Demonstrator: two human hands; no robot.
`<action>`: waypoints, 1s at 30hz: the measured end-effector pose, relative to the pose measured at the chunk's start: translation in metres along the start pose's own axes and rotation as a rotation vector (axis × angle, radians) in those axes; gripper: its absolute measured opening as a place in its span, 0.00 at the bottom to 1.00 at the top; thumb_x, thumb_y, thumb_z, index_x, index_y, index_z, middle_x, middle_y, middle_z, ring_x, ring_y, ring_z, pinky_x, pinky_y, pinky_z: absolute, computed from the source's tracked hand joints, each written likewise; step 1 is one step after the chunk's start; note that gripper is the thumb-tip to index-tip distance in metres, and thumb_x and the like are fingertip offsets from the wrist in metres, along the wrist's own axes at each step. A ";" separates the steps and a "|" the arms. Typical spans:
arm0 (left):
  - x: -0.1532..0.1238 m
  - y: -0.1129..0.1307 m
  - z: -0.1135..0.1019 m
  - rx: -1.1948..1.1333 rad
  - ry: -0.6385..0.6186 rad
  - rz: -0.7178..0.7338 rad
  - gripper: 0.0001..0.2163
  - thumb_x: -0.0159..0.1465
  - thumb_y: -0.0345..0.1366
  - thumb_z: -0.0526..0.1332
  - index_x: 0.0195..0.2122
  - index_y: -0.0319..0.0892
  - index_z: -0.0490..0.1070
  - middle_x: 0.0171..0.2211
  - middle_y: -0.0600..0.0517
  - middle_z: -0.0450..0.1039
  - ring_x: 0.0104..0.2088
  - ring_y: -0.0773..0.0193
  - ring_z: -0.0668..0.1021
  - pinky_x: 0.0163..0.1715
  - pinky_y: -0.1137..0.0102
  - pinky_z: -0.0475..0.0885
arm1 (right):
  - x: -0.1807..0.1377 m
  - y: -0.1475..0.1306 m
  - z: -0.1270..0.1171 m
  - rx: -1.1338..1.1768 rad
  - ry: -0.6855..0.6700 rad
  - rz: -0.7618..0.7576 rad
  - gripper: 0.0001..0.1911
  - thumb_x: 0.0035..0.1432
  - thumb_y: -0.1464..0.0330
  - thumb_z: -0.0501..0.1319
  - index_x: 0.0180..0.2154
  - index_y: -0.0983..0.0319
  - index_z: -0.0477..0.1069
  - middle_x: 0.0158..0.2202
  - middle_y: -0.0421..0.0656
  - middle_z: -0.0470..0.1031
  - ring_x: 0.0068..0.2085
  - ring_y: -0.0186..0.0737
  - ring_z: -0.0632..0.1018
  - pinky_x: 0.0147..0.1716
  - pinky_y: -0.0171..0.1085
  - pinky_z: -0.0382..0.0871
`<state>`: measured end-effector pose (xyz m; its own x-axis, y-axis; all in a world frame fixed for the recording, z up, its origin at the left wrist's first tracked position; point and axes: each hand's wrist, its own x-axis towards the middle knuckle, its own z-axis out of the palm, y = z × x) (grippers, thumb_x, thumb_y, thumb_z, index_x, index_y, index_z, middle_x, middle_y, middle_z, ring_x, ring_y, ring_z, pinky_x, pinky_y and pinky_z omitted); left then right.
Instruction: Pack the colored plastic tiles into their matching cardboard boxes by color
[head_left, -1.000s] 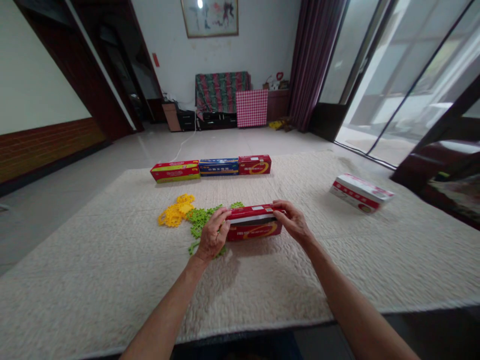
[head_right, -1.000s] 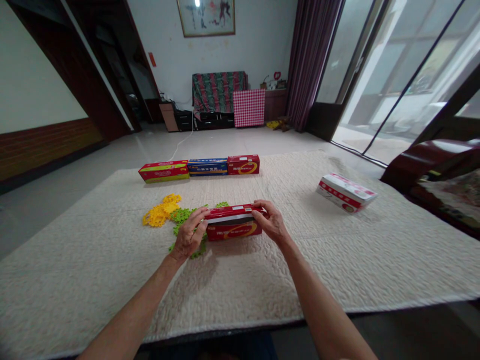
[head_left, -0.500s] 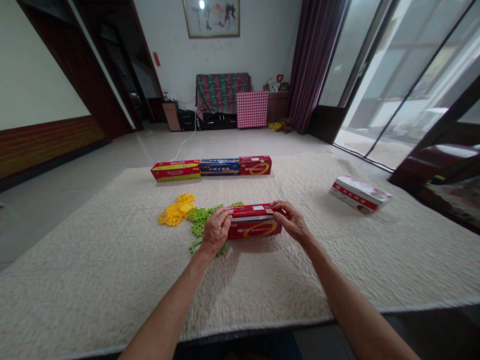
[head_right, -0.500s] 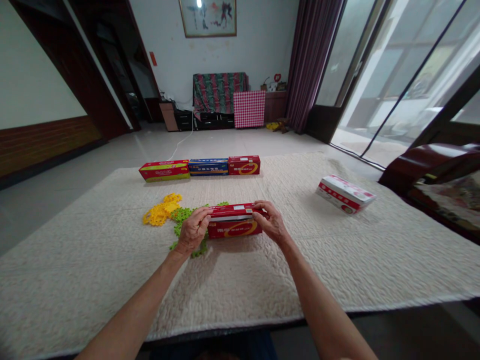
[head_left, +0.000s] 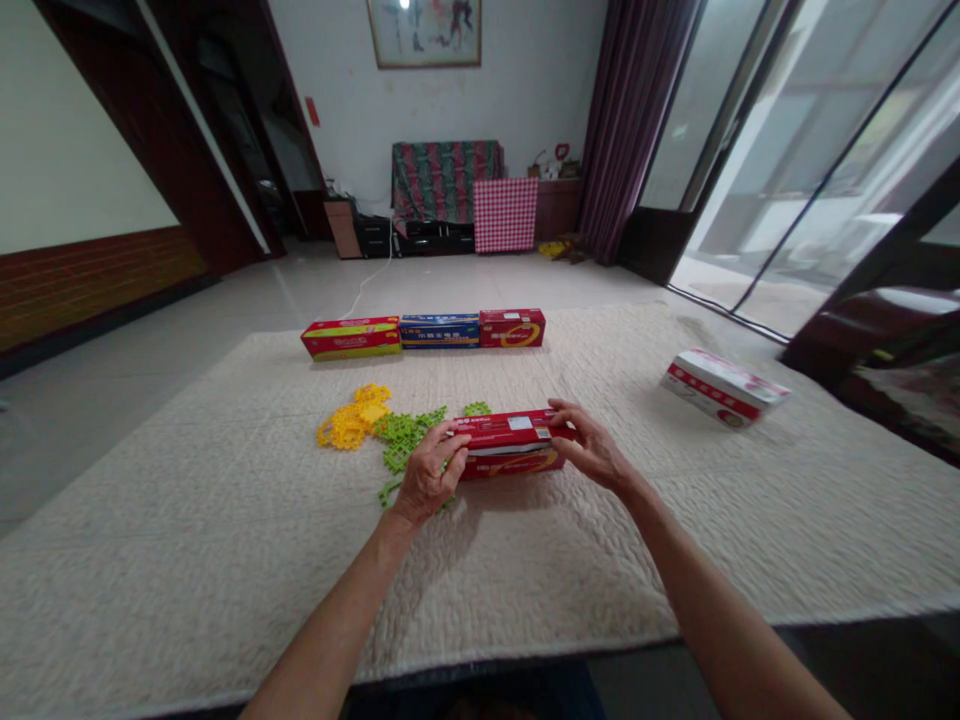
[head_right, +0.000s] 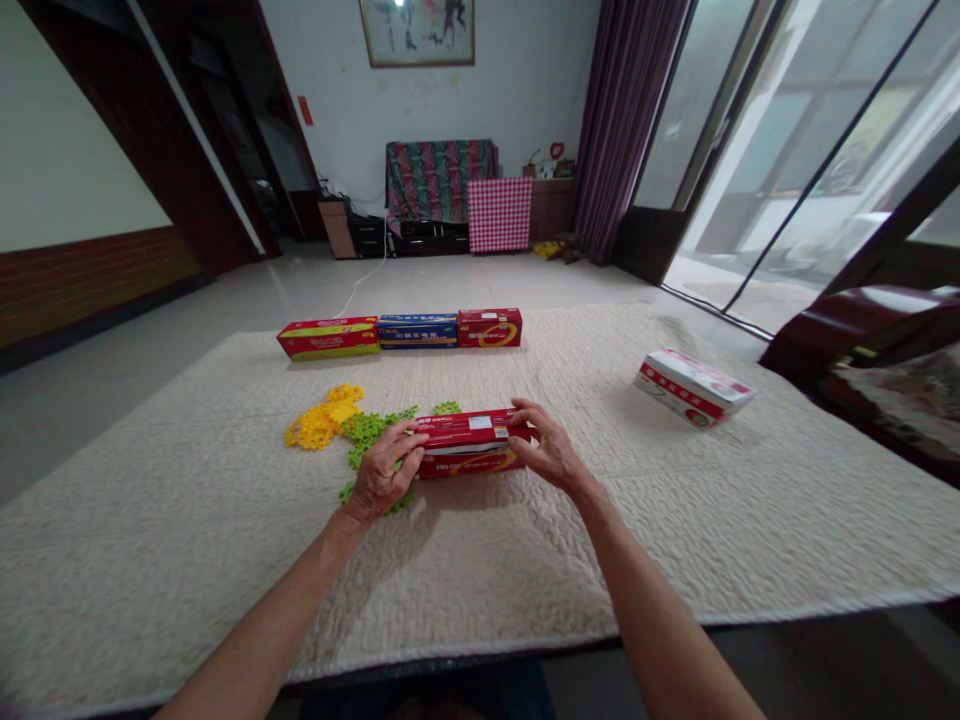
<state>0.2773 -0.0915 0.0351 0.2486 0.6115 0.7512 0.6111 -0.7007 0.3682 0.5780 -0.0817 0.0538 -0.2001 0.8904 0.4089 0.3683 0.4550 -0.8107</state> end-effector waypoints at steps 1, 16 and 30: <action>0.000 0.000 -0.001 -0.003 -0.003 0.004 0.10 0.67 0.33 0.57 0.45 0.42 0.77 0.51 0.43 0.75 0.51 0.58 0.78 0.52 0.62 0.76 | 0.000 -0.003 -0.002 -0.055 -0.034 -0.021 0.07 0.57 0.65 0.61 0.38 0.59 0.69 0.63 0.55 0.64 0.59 0.51 0.72 0.51 0.49 0.72; -0.002 0.000 -0.006 0.085 -0.047 0.091 0.09 0.65 0.34 0.61 0.43 0.47 0.80 0.50 0.45 0.76 0.50 0.56 0.77 0.51 0.58 0.75 | 0.000 -0.032 0.018 -0.649 -0.131 -0.249 0.09 0.55 0.68 0.62 0.41 0.57 0.72 0.62 0.51 0.69 0.66 0.61 0.61 0.57 0.66 0.54; 0.003 -0.021 0.021 0.249 0.056 -0.410 0.19 0.66 0.27 0.48 0.54 0.36 0.71 0.49 0.38 0.77 0.51 0.53 0.79 0.53 0.56 0.74 | 0.042 -0.038 -0.036 -0.469 -0.222 -0.135 0.09 0.46 0.70 0.64 0.32 0.57 0.67 0.43 0.46 0.73 0.40 0.43 0.74 0.40 0.41 0.71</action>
<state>0.2815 -0.0673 0.0181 -0.0869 0.7935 0.6024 0.8133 -0.2927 0.5029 0.5880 -0.0612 0.1167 -0.4425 0.8228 0.3566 0.6818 0.5670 -0.4622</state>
